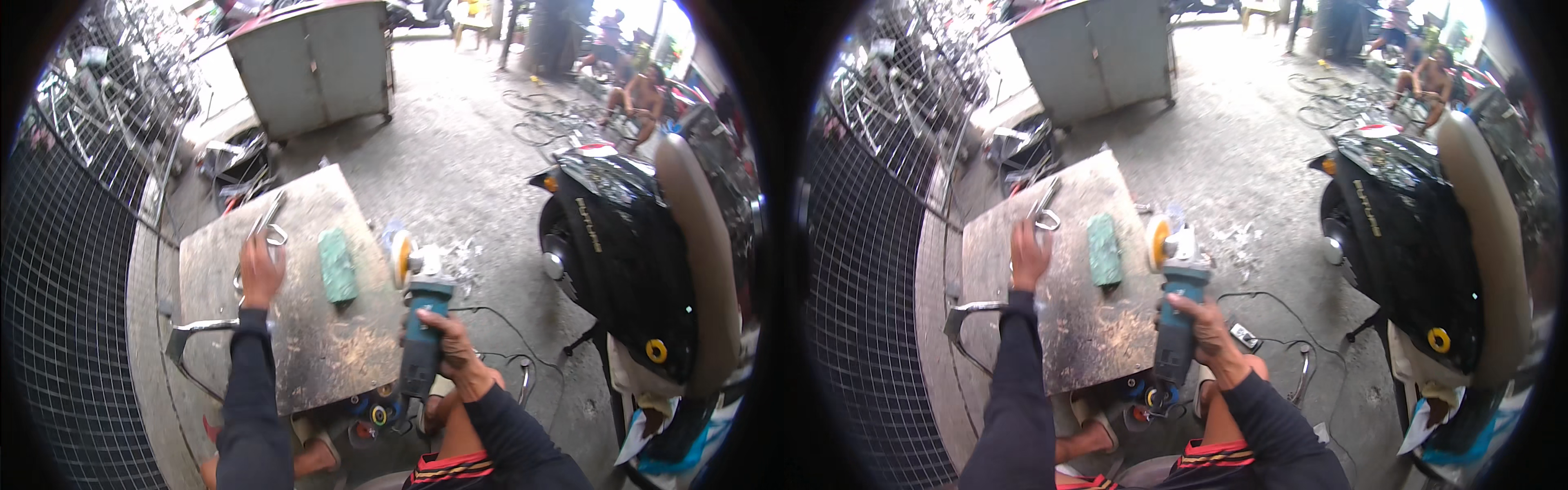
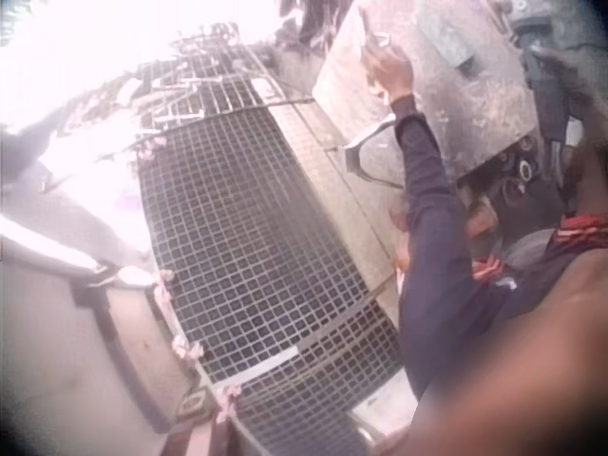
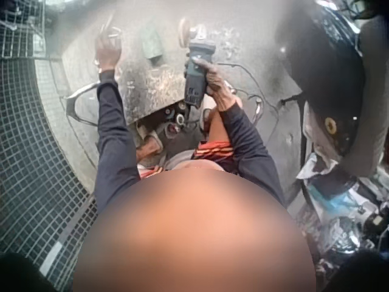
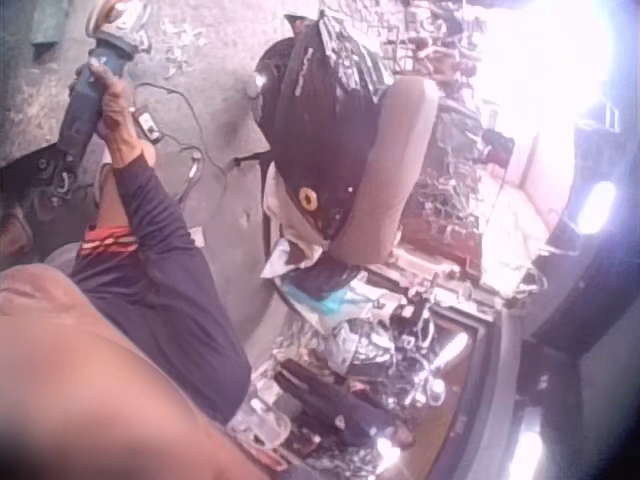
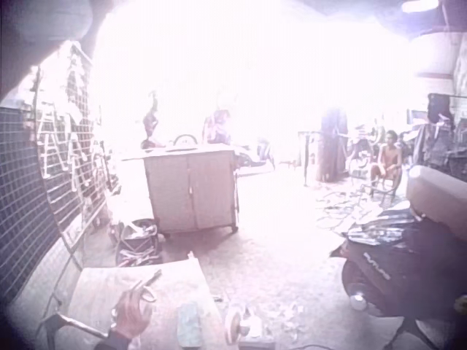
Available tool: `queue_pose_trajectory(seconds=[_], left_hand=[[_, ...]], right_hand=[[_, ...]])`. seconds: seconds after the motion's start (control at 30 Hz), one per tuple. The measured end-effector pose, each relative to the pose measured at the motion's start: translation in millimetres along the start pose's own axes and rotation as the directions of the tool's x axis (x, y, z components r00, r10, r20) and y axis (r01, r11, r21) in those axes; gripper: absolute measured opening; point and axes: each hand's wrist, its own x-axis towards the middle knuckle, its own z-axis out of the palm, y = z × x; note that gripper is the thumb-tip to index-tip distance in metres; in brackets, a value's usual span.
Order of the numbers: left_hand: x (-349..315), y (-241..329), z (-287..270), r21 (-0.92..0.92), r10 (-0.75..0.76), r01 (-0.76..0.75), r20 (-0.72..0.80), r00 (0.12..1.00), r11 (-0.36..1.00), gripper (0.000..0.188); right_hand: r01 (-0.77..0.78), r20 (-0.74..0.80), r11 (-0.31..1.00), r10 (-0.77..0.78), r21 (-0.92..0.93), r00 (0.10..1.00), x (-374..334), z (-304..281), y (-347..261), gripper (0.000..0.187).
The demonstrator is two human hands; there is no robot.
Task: The person sits at a workbench and uses an angle grinder to smooth a curved metal frame. They repeatedly reposition the frame, switch between grinding and manual handling, and inspect the surface. The person also handles grinding discs and a small metal component on the table.
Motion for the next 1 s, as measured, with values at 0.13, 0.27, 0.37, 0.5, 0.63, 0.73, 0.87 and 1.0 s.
queue_pose_trajectory(seconds=[0.13,0.27,0.37,0.5,0.63,0.73,0.87,1.0], left_hand=[[-133.5,138.4,-62.1,-0.677,0.212,0.416,0.643,0.736,0.607,0.077],[-204.2,202.7,-74.8,-0.616,0.134,0.755,0.787,0.602,0.224,0.089],[-215.2,197.3,-70.5,-0.659,0.184,0.750,0.745,0.641,0.054,0.073],[-231.3,196.6,-70.0,-0.697,0.112,0.715,0.708,0.698,-0.049,0.072],[-233.6,200.2,-68.4,-0.766,0.116,0.635,0.643,0.757,0.098,0.061],[-238.7,189.5,-73.3,-0.776,0.103,0.610,0.628,0.772,0.160,0.060],[-259.7,150.1,-109.1,-0.600,-0.007,0.505,0.640,0.768,0.621,0.062],[-265.9,111.8,-135.9,-0.555,-0.135,0.522,0.591,0.795,0.648,0.046]], right_hand=[[0.033,0.096,0.997,-0.026,-0.065,0.995,6.9,11.2,5.6,0.049],[0.064,0.188,0.998,-0.058,-0.027,0.980,6.6,16.7,19.0,0.040],[0.047,0.145,0.998,-0.039,-0.052,0.989,2.5,21.4,27.8,0.036],[-0.015,0.141,0.998,0.022,-0.057,0.990,4.0,23.3,36.8,0.031],[0.415,0.215,0.744,-0.357,-0.523,0.909,26.9,21.1,50.8,0.021],[0.445,0.345,0.383,-0.303,-0.809,0.888,35.6,23.7,66.0,0.016],[0.113,0.030,0.759,-0.122,-0.641,0.992,44.1,68.5,73.3,0.018],[0.069,-0.077,0.672,-0.186,-0.738,0.980,85.3,145.9,80.3,0.042]])
